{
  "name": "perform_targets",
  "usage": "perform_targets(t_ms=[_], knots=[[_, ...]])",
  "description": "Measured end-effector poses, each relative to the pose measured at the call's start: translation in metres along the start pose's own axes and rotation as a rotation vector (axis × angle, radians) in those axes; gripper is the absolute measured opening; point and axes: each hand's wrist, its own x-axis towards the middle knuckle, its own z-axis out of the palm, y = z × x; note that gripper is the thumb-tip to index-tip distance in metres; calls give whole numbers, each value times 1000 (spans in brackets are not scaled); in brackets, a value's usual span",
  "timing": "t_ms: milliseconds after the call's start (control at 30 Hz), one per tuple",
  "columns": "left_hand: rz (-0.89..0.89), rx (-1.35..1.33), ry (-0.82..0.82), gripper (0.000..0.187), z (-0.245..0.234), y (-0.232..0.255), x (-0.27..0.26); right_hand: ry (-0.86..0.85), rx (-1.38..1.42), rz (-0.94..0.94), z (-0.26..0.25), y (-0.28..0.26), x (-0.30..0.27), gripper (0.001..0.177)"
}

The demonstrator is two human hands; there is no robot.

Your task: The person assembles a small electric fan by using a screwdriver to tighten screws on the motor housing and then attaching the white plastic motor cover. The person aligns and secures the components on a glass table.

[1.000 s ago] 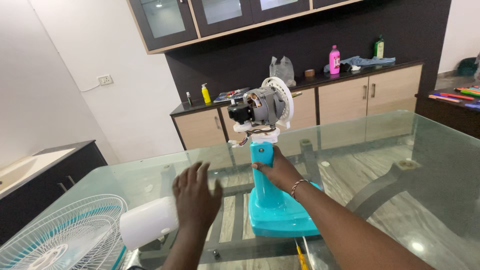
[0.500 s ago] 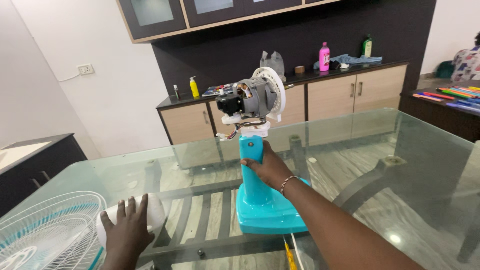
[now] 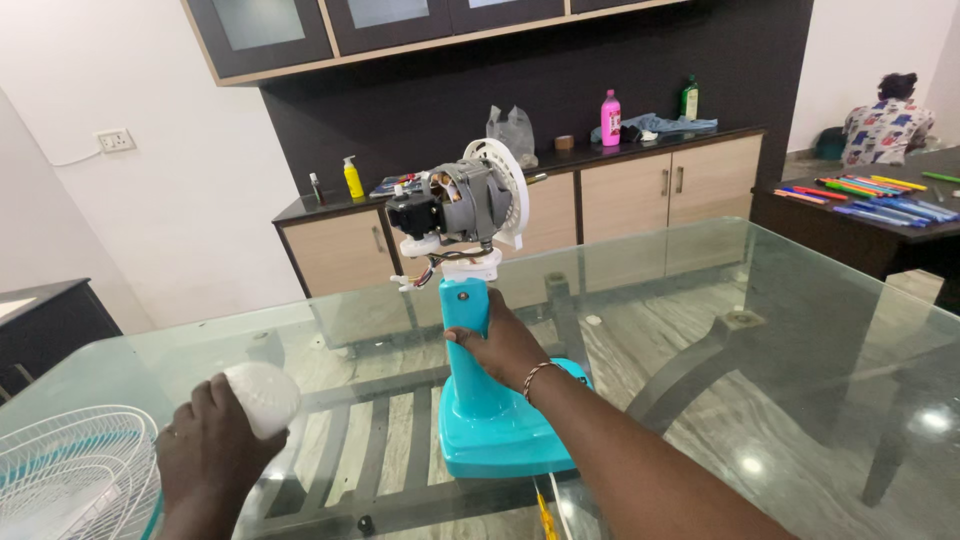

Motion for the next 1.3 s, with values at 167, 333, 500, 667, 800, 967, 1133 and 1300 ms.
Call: perform_targets(t_ms=[167, 333, 500, 667, 800, 967, 1133, 1300], knots=[[-283, -373, 154, 118, -67, 14, 18, 10, 23, 0, 6, 10, 7, 87], [-325, -899, 351, 107, -129, 28, 40, 10, -147, -5, -3, 11, 6, 100], [-435, -1504, 255, 99, -184, 50, 52, 224, -57, 109, -41, -29, -8, 51], [-426, -1803, 111, 90, -212, 64, 47, 257, -135, 121, -81, -89, -37, 21], [-473, -1898, -143, 91, -216, 64, 45, 235, 24, -157, -102, -127, -51, 18], [-436, -2052, -303, 88, -217, 65, 32, 45, 199, -341, -100, -157, -58, 48], [-469, -2069, -349, 88, -228, 70, 18, -56, 122, -478, -95, -172, -64, 114], [-302, -1986, -446, 93, -243, 80, 13, -44, -53, -560, -84, -178, -60, 105]])
